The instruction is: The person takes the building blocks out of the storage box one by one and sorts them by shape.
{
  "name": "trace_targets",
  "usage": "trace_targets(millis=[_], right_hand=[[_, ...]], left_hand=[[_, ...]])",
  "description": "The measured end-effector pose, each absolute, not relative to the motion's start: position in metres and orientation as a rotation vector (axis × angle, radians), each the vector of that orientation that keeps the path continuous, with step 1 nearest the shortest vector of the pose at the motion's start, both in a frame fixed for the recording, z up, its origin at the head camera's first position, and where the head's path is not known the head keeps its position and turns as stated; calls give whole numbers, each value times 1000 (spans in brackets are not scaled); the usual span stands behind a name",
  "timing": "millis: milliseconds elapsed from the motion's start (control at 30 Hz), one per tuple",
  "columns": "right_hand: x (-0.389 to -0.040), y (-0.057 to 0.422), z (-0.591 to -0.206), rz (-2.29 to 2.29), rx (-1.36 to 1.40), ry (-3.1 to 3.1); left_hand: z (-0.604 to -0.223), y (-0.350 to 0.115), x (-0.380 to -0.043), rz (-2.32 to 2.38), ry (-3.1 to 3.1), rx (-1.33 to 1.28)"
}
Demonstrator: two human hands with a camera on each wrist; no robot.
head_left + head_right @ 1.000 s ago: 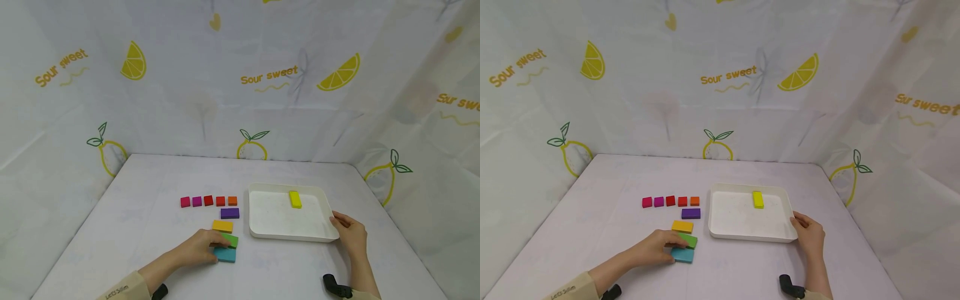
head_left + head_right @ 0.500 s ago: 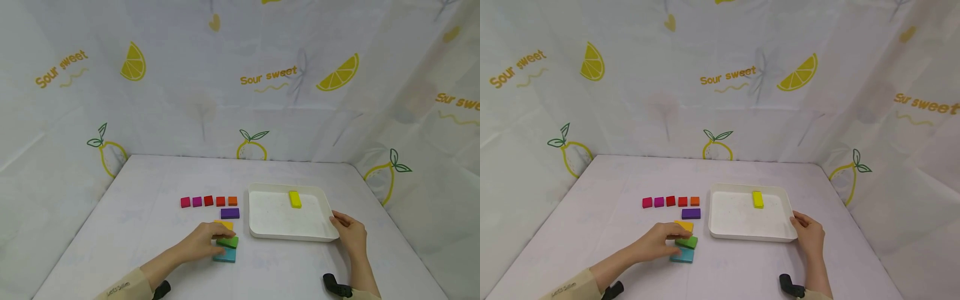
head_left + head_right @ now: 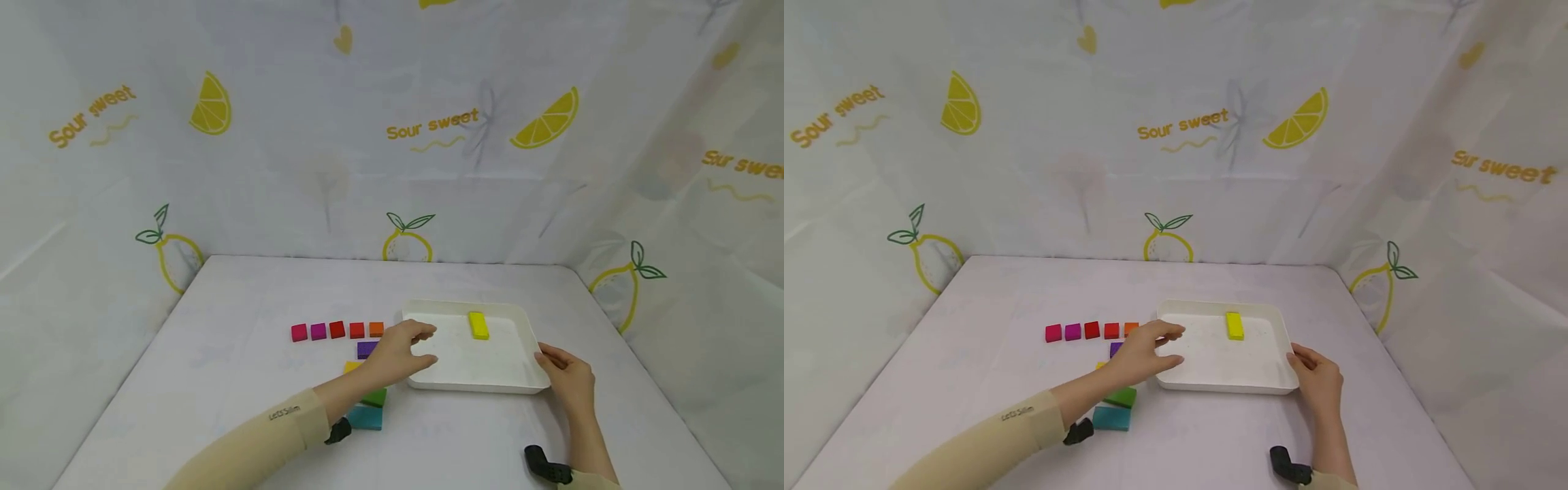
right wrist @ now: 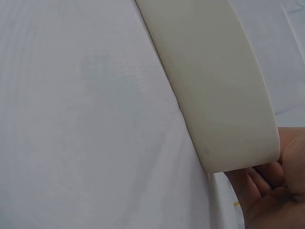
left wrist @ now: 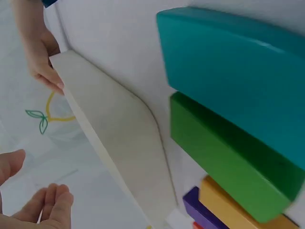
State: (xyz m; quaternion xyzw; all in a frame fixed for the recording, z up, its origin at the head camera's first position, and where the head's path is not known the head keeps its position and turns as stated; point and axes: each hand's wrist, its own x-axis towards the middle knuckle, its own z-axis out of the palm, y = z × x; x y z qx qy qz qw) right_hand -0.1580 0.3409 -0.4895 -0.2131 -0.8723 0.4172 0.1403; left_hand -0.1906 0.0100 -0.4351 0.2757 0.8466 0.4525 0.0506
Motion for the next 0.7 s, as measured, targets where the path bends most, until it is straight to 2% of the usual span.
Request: trace_targets(millis=[300, 700], right_hand=[[-158, 342, -488, 1204, -616, -2528], [-156, 344, -489, 1222, -617, -2523]], left_hand=[[-424, 74, -216, 1352, 2693, 841], [-409, 124, -263, 1579, 2467, 900]])
